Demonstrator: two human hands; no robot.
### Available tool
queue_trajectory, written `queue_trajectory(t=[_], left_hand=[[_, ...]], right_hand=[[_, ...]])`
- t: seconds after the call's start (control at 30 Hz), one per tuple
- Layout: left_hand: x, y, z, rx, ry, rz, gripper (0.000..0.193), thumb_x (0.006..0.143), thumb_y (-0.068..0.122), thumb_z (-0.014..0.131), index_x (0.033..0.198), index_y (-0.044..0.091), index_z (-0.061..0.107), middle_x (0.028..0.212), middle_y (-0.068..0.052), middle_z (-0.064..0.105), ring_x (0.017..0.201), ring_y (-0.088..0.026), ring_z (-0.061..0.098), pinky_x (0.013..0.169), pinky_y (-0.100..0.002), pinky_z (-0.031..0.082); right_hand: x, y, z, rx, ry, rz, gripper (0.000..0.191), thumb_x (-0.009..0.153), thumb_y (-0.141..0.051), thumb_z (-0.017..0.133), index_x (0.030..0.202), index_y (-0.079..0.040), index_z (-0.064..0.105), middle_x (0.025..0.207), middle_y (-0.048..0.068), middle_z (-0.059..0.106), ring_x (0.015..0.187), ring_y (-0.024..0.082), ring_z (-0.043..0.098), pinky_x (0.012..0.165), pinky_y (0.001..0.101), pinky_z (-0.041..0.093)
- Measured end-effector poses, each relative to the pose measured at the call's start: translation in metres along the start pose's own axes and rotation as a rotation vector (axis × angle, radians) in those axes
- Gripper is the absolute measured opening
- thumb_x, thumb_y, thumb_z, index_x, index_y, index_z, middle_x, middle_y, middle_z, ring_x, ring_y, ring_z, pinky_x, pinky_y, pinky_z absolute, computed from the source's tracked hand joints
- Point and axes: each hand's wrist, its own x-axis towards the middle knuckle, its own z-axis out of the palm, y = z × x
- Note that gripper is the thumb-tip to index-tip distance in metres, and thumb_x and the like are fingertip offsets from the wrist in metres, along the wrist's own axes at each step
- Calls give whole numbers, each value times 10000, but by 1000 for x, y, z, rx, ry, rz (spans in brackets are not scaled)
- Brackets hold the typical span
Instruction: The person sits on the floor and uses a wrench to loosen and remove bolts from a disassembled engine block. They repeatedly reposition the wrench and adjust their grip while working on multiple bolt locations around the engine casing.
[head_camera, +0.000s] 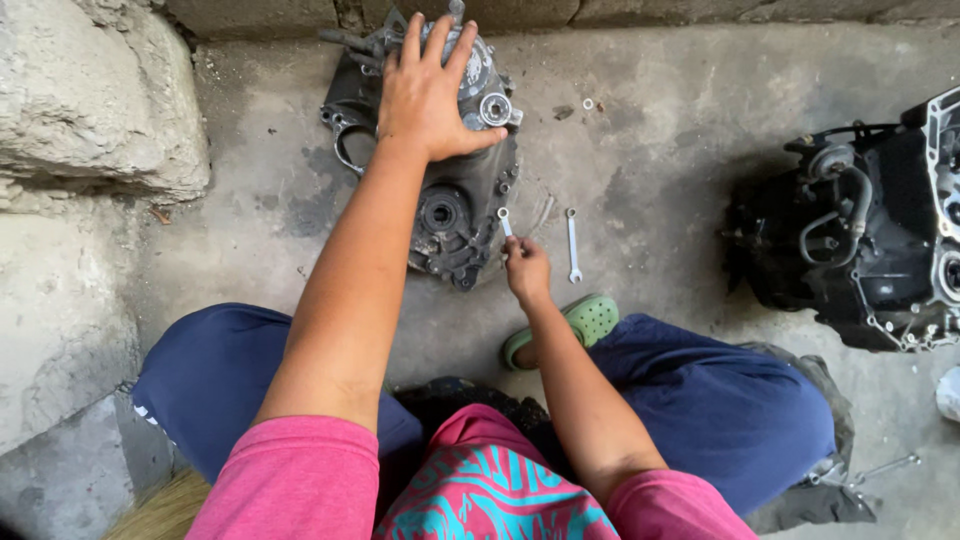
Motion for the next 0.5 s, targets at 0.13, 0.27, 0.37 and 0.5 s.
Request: queue_trajectory(t=[0.13, 0.27, 0.37, 0.5], left_hand=[[0, -2, 1, -21, 4, 6, 1245, 605, 709, 892, 1578, 130, 377, 1584, -165, 367, 1475, -443, 253, 1118, -626, 340], [0, -4, 2, -6, 27, 16, 1250, 586, 713, 894, 1563, 118, 391, 1565, -174, 369, 1456, -448, 257, 1103, -634, 337], [-1, -5, 2, -8, 57, 23, 1230, 603, 710, 900, 1564, 121, 407, 1568, -155, 380, 1467, -443, 269, 1092, -638, 368], [-5, 1, 0, -11, 47, -42, 1199, 583, 675, 916, 1552, 170, 423, 1566, -105, 388, 1460, -439, 275, 992, -666, 428]], right_hand=[[-3, 0, 18, 39, -1, 138, 349, 1020, -366, 598, 889, -62, 707, 604, 33, 572, 501, 140, 505, 475, 321, 404], [15, -7, -14, -120, -202, 75, 318, 1025, -368, 606, 972, -95, 761, 672, 58, 617, 550, 163, 531, 527, 338, 454], [51, -46, -63, -615, -365, -155, 288, 983, -421, 634, 1025, -185, 793, 837, 46, 683, 788, 203, 567, 705, 393, 468], [94, -118, -67, -1347, -408, -481, 289, 899, -526, 670, 1066, -326, 794, 1100, 11, 752, 1194, 286, 593, 992, 514, 438]])
